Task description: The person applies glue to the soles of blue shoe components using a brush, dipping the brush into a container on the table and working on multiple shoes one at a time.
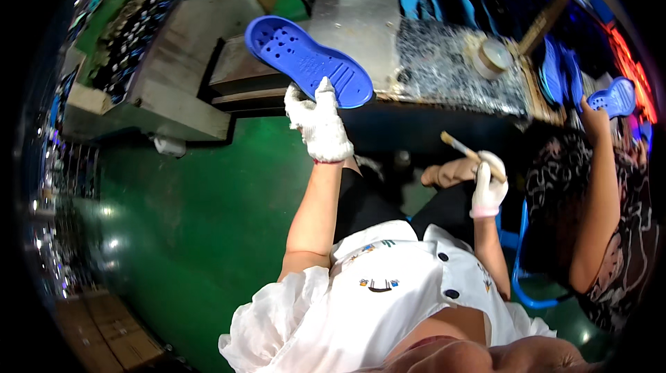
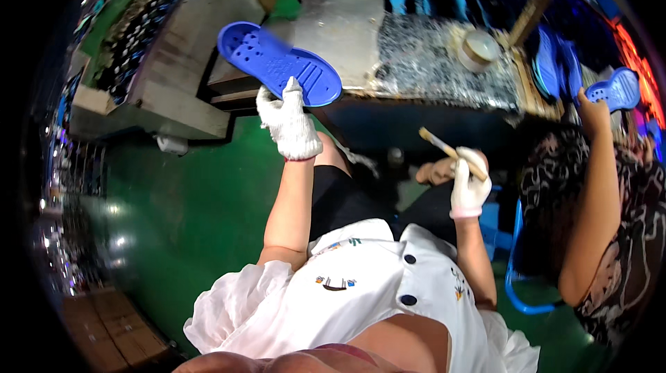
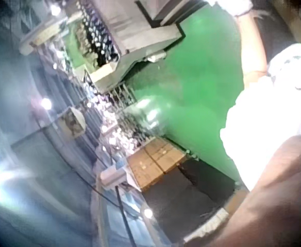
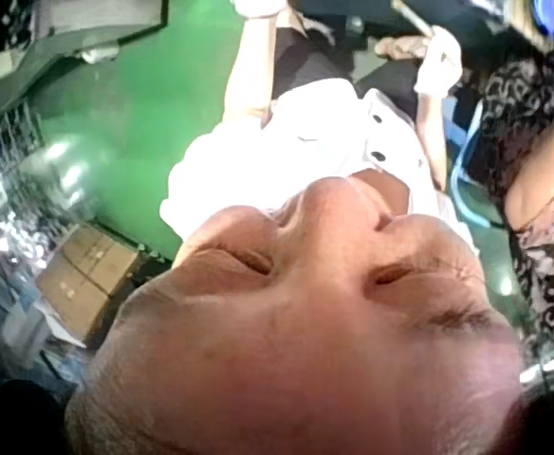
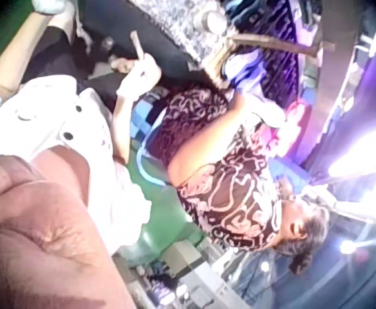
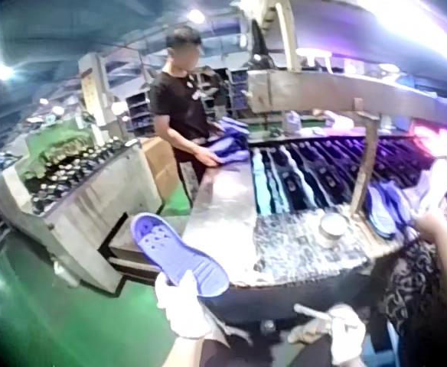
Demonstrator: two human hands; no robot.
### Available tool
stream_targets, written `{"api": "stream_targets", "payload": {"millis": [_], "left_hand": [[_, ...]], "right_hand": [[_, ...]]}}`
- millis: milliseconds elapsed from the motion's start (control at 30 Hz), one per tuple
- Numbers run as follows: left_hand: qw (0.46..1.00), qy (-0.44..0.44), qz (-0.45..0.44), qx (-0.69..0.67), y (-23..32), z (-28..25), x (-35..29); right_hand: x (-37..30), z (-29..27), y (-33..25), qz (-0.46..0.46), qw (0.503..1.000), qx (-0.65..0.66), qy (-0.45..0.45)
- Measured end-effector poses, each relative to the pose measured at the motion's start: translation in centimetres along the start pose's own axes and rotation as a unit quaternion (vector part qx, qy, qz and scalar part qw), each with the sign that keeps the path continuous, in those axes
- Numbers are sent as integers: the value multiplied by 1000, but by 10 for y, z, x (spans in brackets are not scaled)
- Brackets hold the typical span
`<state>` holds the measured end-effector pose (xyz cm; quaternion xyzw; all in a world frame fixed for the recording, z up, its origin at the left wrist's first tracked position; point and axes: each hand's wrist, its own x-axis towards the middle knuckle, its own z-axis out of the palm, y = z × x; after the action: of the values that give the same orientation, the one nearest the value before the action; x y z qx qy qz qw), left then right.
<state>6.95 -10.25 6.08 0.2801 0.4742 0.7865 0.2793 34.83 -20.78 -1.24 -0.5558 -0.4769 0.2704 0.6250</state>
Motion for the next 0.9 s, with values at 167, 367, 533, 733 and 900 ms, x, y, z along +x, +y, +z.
{"api": "stream_targets", "payload": {"millis": [167,367,533,733,900], "left_hand": [[998,-44,37,-10,11,18,-53],[993,-87,66,-35,33,35,-86],[989,-113,94,-14,29,31,-89],[990,-122,64,-35,24,30,-93],[990,-118,61,-38,9,25,-90]], "right_hand": [[5,8,-85,-137,989,48,-32],[11,13,-112,-259,959,-34,-105],[16,26,-113,-306,941,-102,-103],[16,17,-116,-278,956,-85,-52],[19,15,-114,-282,947,-128,-84]]}}
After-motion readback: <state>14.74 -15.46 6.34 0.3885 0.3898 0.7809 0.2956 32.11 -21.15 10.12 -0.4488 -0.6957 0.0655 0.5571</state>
